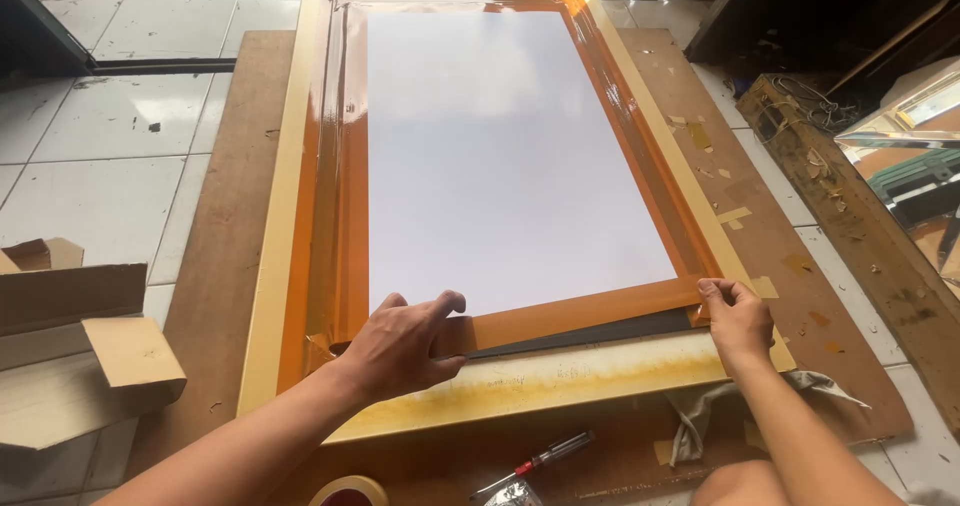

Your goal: Applying adhesive tape to the edges of a large frame to secure the backboard.

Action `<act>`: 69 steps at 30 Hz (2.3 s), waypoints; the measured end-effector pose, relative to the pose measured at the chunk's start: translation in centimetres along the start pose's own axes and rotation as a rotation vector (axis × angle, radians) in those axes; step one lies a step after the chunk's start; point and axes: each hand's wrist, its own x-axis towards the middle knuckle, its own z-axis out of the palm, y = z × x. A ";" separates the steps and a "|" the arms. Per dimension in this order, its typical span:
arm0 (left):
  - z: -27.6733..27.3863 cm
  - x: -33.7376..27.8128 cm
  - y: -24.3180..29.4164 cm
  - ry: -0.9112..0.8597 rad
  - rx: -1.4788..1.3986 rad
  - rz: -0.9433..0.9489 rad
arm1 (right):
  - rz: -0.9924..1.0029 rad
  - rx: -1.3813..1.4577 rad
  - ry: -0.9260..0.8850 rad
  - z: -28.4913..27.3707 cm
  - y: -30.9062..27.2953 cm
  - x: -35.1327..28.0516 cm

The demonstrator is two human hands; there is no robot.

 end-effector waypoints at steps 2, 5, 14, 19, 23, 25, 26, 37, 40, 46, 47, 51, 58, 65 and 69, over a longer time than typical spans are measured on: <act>0.0 0.2 -0.1 0.000 0.030 0.039 | 0.001 0.010 0.014 0.1 0.0 -0.5; 0.4 0.7 -0.2 0.003 0.064 0.082 | -0.029 -0.023 0.065 1.0 1.9 -0.5; 1.5 3.0 0.7 -0.071 0.079 0.009 | -0.019 -0.043 0.177 1.1 3.7 0.3; 1.9 4.4 1.6 -0.088 0.071 0.016 | 0.028 -0.059 0.173 2.1 5.6 1.7; 1.9 5.2 1.9 -0.159 0.068 -0.011 | 0.006 -0.145 0.204 3.1 6.8 3.0; 2.2 5.4 1.8 -0.163 0.082 -0.003 | -0.017 -0.151 0.230 3.4 7.3 3.3; 2.2 5.5 1.7 -0.180 0.075 -0.035 | -0.027 -0.143 0.218 3.5 7.4 3.5; 2.2 5.8 1.4 -0.238 0.145 -0.082 | -0.076 -0.163 0.171 3.8 6.4 3.3; 1.9 5.9 2.2 -0.276 0.150 -0.114 | -0.053 -0.171 0.158 3.6 6.4 3.3; 2.0 7.3 3.4 -0.225 0.148 -0.098 | 0.013 -0.124 0.184 2.8 6.4 4.1; 2.0 7.5 3.5 -0.227 0.161 -0.098 | 0.013 -0.136 0.184 2.8 6.4 4.2; 2.3 7.9 3.2 -0.272 0.192 -0.122 | 0.008 -0.139 0.167 2.5 6.1 4.0; 1.9 7.9 3.4 -0.342 0.199 -0.171 | -0.016 -0.159 0.145 2.6 6.0 4.2; 2.0 8.2 3.4 -0.341 0.224 -0.171 | 0.005 -0.146 0.134 2.3 5.5 4.1; 1.9 8.2 3.5 -0.354 0.241 -0.172 | 0.021 -0.154 0.141 2.5 5.5 4.3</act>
